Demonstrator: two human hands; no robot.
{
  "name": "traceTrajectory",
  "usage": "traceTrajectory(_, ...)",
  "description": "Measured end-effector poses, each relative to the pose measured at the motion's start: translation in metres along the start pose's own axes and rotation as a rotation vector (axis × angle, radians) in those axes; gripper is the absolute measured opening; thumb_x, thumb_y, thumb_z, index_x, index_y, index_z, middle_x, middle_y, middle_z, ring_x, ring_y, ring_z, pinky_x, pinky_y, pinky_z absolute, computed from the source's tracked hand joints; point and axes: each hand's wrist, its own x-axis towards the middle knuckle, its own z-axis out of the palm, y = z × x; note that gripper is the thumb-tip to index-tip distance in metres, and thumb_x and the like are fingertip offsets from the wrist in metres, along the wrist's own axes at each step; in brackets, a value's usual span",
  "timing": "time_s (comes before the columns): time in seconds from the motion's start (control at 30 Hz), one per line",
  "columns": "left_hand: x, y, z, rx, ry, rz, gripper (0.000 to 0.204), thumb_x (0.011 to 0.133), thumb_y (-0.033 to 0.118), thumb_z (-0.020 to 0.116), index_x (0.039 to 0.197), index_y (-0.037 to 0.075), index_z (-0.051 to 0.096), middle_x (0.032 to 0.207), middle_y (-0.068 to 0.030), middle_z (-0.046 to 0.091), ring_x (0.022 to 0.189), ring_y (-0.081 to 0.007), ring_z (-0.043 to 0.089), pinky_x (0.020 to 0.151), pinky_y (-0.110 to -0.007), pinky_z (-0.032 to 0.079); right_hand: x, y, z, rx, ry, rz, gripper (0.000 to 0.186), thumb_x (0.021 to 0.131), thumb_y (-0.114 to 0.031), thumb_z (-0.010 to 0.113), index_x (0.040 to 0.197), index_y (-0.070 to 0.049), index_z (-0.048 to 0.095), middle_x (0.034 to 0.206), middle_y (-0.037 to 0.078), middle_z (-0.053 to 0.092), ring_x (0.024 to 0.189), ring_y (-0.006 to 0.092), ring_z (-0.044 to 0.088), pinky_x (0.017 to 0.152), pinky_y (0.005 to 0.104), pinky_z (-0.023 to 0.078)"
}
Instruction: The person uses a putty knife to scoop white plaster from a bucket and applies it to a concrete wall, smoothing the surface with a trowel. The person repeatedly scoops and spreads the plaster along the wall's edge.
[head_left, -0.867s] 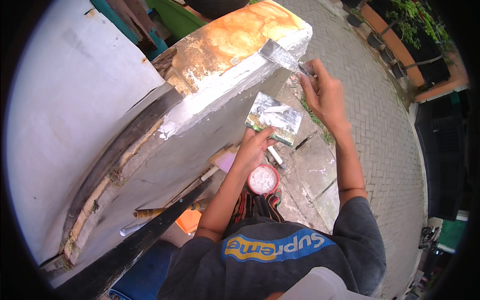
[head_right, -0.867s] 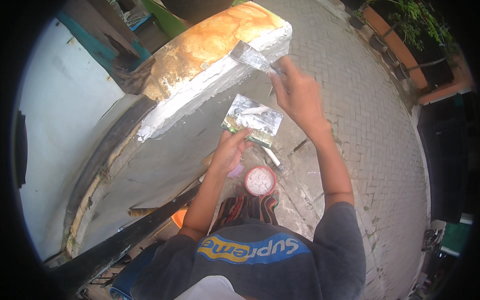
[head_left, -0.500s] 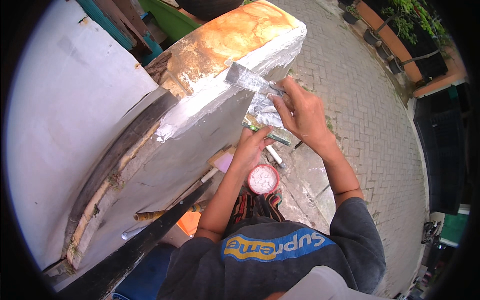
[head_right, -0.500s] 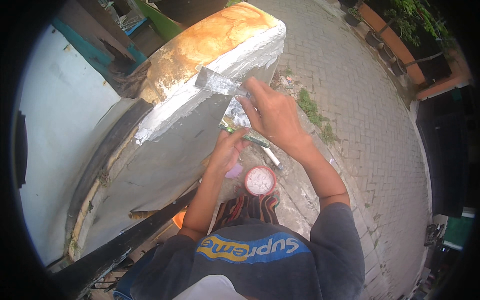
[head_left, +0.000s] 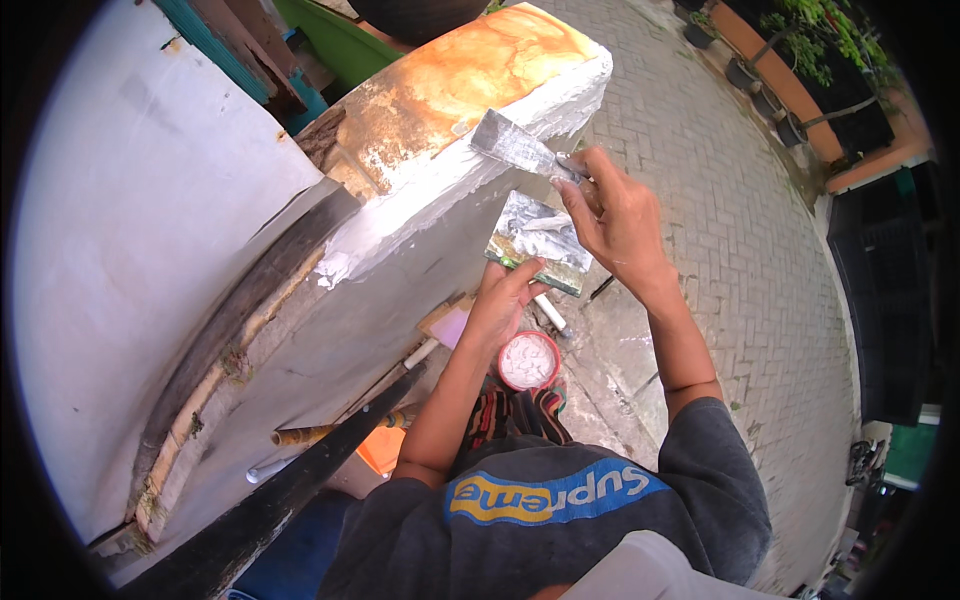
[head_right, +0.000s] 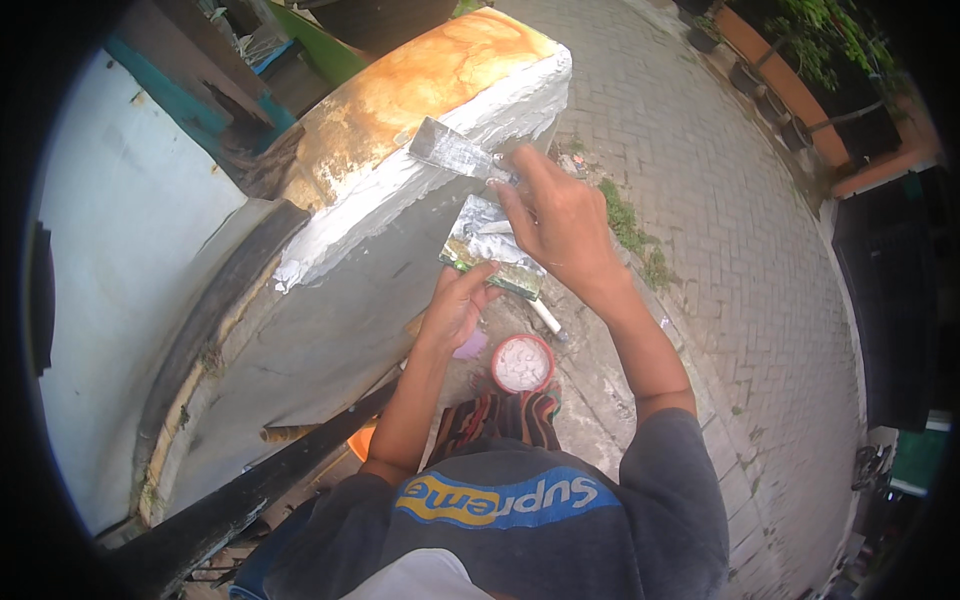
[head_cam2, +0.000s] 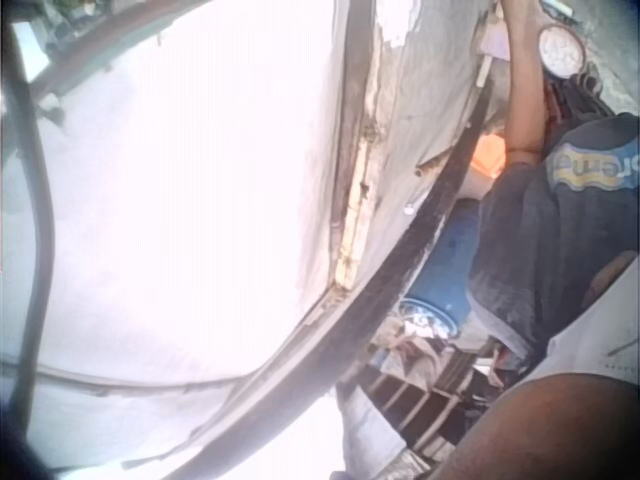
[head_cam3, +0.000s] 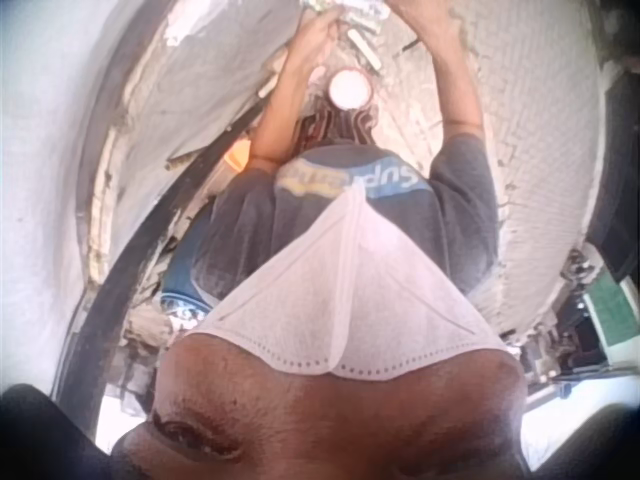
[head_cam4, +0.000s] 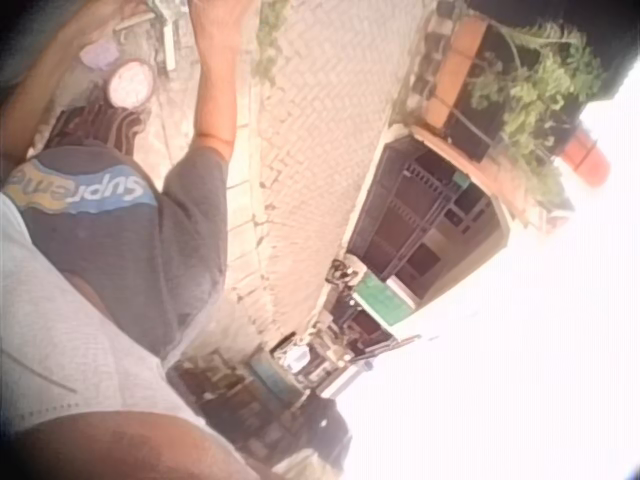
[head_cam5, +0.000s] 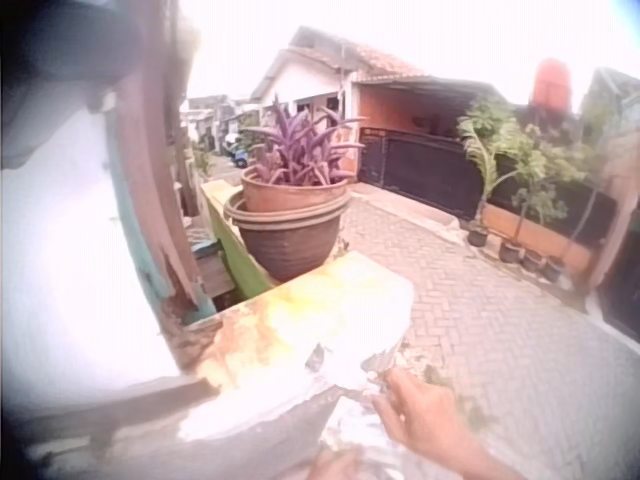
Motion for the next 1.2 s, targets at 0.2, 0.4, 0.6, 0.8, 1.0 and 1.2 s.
traceTrajectory(0.2,-0.002,-0.001,0.002,-0.009,0.042,0.028,0.034,0.088,0.006,0.058,0.121,0.003,0.051,0.113,-0.0064,0.061,0.098,-0.0138,0.06,0.078,-0.03,0.051,0.013,0.028,-0.018,-0.095,0.031,0.249,0.022,0.083,-0.012,0.065,0.1,-0.006,0.053,0.071,0.015,0.061,0.064,0.0346,0.061,0.054,0.041,0.045)
traceTrajectory(0.4,-0.002,-0.002,-0.002,-0.013,0.021,0.02,0.033,0.088,0.007,0.058,0.12,0.003,0.051,0.112,-0.0051,0.061,0.098,-0.0132,0.06,0.078,-0.03,0.051,0.005,0.004,-0.005,-0.016,-0.048,0.093,0.023,0.083,-0.012,0.064,0.101,-0.006,0.052,0.073,0.016,0.061,0.065,0.0352,0.061,0.055,0.0417,0.045)
traceTrajectory(0.6,-0.003,-0.002,-0.004,0.012,0.029,0.023,0.033,0.088,0.007,0.058,0.121,0.003,0.051,0.112,-0.0055,0.061,0.099,-0.0137,0.061,0.077,-0.03,0.052,0.007,0.016,0.001,-0.056,0.027,0.057,0.021,0.084,-0.012,0.064,0.1,-0.004,0.053,0.075,0.014,0.058,0.06,0.0277,0.056,0.053,0.0376,0.043)
traceTrajectory(0.8,-0.005,0.003,-0.002,-0.015,0.023,0.023,0.034,0.09,0.004,0.056,0.123,0.003,0.047,0.115,-0.0067,0.059,0.102,-0.0151,0.059,0.081,-0.03,0.051,0.004,0.005,-0.011,-0.06,-0.026,0.148,0.021,0.085,-0.013,0.063,0.102,-0.006,0.053,0.085,0.015,0.064,0.066,0.0319,0.063,0.055,0.0399,0.047)
traceTrajectory(1.0,-0.005,0.001,-0.008,0.013,-0.014,0.018,0.036,0.089,0.004,0.056,0.124,0.002,0.045,0.116,-0.0072,0.058,0.104,-0.0156,0.059,0.082,-0.03,0.051,-0.004,-0.012,0.005,-0.05,-0.014,0.033,0.02,0.084,-0.012,0.064,0.1,-0.006,0.053,0.083,0.014,0.064,0.066,0.0322,0.063,0.053,0.0399,0.047)
traceTrajectory(1.2,-0.007,0.001,-0.007,-0.017,0.001,0.032,0.034,0.089,0.005,0.057,0.122,0.003,0.048,0.114,-0.0066,0.058,0.101,-0.0147,0.059,0.08,-0.03,0.051,0.002,-0.005,-0.002,-0.057,0.086,0.047,0.019,0.084,-0.012,0.065,0.097,-0.004,0.053,0.07,0.014,0.056,0.052,0.0263,0.052,0.048,0.0355,0.04)
